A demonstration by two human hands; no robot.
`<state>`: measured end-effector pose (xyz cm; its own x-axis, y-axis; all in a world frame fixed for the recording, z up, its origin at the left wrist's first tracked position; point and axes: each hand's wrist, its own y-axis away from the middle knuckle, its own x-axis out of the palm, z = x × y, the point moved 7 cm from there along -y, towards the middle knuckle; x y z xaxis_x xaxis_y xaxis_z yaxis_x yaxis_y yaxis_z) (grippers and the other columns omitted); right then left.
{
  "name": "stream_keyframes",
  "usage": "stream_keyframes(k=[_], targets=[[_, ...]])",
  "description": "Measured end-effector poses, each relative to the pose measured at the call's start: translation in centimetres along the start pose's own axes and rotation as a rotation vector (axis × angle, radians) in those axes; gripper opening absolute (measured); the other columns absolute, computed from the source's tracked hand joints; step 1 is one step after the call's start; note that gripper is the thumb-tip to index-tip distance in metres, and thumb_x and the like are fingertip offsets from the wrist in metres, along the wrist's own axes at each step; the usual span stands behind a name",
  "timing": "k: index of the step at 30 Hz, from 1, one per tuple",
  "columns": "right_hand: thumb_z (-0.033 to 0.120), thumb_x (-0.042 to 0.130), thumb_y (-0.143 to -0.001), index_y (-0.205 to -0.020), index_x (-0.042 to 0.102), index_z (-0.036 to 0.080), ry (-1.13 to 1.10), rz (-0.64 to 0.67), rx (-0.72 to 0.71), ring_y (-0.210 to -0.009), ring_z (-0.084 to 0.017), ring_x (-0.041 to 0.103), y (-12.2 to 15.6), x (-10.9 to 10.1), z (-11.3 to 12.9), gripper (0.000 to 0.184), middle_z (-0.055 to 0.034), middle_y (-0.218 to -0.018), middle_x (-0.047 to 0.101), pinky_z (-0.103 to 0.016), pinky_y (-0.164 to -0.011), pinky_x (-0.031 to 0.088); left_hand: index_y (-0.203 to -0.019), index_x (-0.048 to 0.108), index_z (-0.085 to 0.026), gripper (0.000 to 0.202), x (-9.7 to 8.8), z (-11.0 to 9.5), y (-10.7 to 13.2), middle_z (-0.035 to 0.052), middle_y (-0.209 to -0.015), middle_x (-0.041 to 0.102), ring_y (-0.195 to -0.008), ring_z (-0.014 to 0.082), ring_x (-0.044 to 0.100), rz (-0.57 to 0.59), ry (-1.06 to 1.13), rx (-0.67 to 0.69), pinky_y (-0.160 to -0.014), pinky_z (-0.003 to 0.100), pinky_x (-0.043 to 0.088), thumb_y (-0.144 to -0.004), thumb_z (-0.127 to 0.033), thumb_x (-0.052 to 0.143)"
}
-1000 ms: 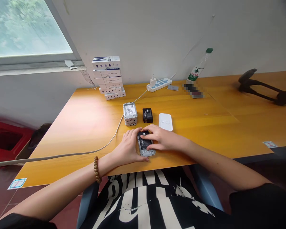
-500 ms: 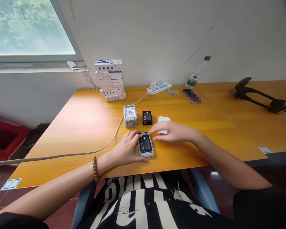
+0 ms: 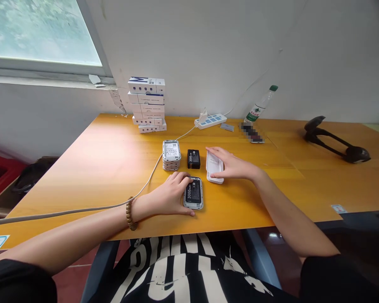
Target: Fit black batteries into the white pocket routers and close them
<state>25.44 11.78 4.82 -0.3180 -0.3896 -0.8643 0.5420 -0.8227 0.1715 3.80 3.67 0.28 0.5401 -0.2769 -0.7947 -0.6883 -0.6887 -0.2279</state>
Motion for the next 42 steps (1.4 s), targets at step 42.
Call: stream_keyframes(k=[42], targets=[[0.063,0.065,-0.101,-0.135,0.063,0.028,-0.025,-0.100,-0.230,-0.130,-0.038,0.055,0.6,5.1,5.3,0.048,-0.0134,-0.132,0.064,-0.060,-0.115,0.043,-0.164,0.030,-0.030,0.131,-0.8,1.0,0.4,0.0186,-0.163,0.047,-0.148,0.0479,0.049,-0.095,0.179,-0.116,-0.119,0.069,0.046,-0.059,-0.050,0.106]])
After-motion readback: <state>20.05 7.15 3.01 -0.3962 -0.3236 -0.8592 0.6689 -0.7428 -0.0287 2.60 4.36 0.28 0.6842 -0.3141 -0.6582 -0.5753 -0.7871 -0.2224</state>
